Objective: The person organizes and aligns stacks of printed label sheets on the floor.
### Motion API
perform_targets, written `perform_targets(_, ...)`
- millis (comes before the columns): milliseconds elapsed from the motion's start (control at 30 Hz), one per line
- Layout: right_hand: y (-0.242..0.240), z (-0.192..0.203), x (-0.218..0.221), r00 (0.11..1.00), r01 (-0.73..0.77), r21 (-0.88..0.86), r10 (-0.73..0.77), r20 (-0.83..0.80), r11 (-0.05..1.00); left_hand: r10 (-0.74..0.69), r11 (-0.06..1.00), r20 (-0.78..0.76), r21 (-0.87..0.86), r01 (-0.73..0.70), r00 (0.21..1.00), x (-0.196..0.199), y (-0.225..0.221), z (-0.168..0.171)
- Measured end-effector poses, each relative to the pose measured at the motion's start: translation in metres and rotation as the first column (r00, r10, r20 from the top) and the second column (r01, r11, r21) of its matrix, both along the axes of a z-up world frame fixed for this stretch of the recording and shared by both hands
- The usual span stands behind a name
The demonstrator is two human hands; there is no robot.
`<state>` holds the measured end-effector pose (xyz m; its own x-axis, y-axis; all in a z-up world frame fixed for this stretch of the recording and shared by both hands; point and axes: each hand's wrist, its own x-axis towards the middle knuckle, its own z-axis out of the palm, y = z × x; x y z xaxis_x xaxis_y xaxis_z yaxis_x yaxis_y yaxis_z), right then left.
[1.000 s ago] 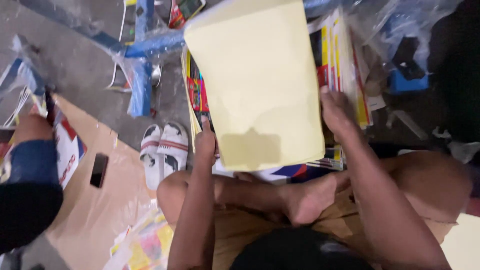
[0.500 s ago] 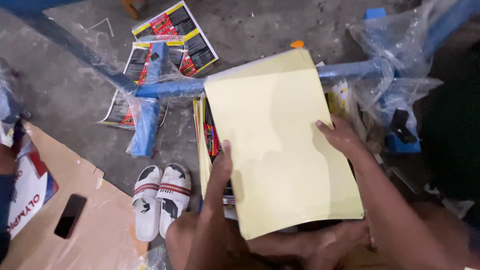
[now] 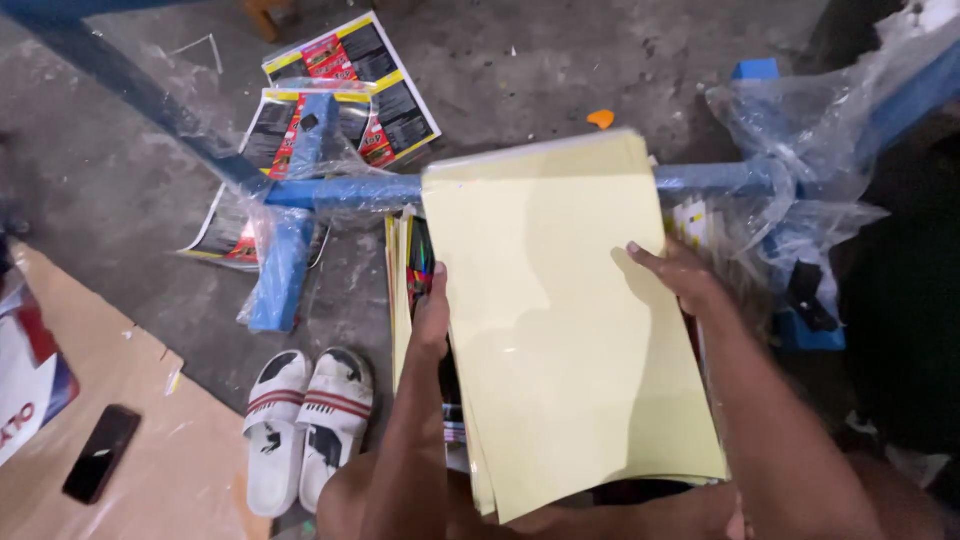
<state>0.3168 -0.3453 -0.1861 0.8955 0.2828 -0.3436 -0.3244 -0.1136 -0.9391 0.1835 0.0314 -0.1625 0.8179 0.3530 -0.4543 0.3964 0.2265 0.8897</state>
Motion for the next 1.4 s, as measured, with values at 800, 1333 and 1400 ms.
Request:
perform_targets(800, 0.125, 0.121, -0.079, 0.503, 0.476, -0.596, 0.356, 0.788, 0.646, -0.160, 0.219, -0.159, 0.956, 0.192, 0.974, 0.043, -0.115, 0.057)
perform_targets(1333, 0.030, -0.001, 0.076, 0.910, 0.341, -0.304, -0.232, 0.344, 0.890, -0.200, 0.598, 0.177, 0.801, -0.023, 0.964, 0.031, -0.040, 0.039)
perform_targets(1400, 0.037, 0.023, 0.055, 0.865, 0.454, -0.541, -0.204, 0.459, 0.708, -0.213, 0.582, 0.201, 0.812, -0.041, 0.956, 0.029, -0.050, 0.032)
